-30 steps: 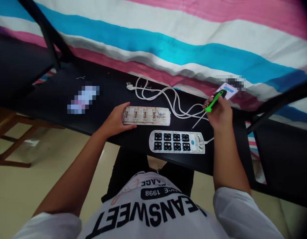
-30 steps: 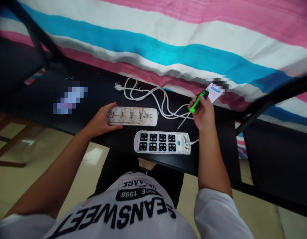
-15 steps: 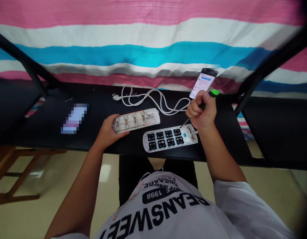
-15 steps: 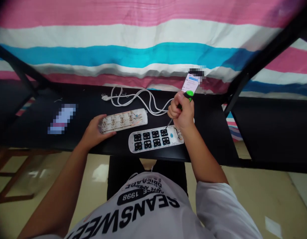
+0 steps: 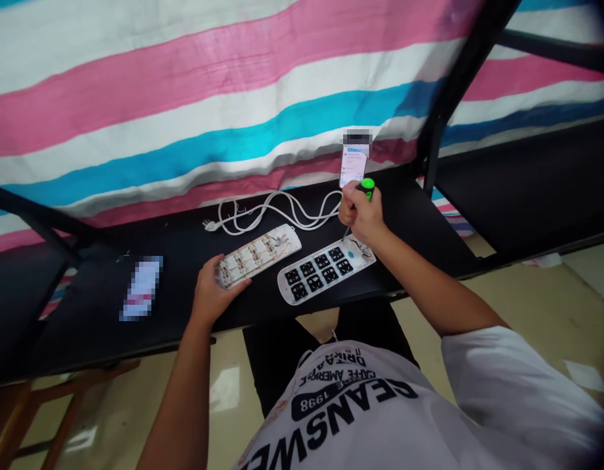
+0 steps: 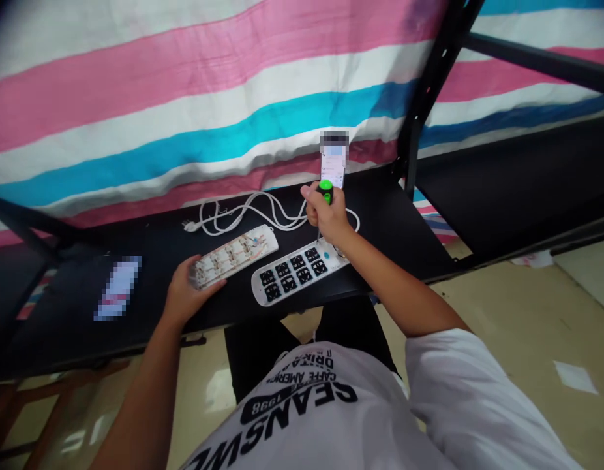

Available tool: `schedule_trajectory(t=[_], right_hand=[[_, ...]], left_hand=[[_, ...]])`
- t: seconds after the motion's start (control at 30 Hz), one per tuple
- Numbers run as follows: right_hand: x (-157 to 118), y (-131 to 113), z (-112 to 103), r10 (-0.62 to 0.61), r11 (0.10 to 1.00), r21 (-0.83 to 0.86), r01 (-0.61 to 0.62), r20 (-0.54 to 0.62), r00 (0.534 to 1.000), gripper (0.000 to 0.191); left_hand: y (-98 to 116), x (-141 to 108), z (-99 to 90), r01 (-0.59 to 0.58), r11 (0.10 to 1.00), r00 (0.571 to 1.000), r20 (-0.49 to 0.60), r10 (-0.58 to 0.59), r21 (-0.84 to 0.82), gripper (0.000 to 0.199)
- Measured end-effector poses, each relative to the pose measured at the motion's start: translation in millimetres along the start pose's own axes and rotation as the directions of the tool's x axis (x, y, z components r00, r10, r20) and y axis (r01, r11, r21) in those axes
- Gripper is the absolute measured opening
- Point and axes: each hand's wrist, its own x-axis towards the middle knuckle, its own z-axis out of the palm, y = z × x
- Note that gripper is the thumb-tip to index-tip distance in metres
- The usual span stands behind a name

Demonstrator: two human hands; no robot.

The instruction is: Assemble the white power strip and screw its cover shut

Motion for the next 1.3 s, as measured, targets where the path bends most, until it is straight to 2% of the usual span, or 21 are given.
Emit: schedule_trajectory(t=[0.23,0.37,0.77,0.97,1.13,1.2,1.3], right_hand=[[3.8,9.6,1.1,0.035,0.996,-0.081,-0.033,0.026,0.999,0.051],[6.3,10.1,4.1,0.073,0.991,-0.111,-0.075,-0.016,0.997,0.051],[6.1,16.2,11.1,0.062,0.992,-0.101,-0.07,-0.085,0.995,0.05],[14.7,11.0,3.7,0.012,0.989,-0.142,-0.045,-0.224,0.974,0.055],[24.5,13.0,-15.8,-0.04,0.977,-0.206,-0.051,-0.413,0.91,0.062],[23.0,15.5,-24.3,-0.056,0.957,-0.279,-0.085,-0.46,0.886,0.064],[17.2,19.6,-37.6,-0.037,0.89,-0.415,-0.191,-0.481,0.876,0.063]], left_hand=[[-2.8,-0.5,-1.1,0.023,0.999,1.0,-0.004,-0.023,-0.028,0.089],[-4.3,-0.3,-1.3,0.03,0.998,0.999,-0.014,-0.031,-0.055,0.087],[-9.2,1.6,-1.5,0.054,0.994,0.998,-0.016,-0.056,-0.094,0.088],[-14.9,3.3,0.2,0.044,0.994,0.998,-0.038,-0.048,-0.104,0.087],[-18.9,6.5,0.2,0.024,0.994,0.998,-0.053,-0.03,-0.109,0.088],[-20.3,7.5,0.2,0.026,0.994,0.998,-0.054,-0.032,-0.107,0.087],[-22.2,8.6,0.6,0.028,0.994,0.998,-0.053,-0.034,-0.103,0.086]])
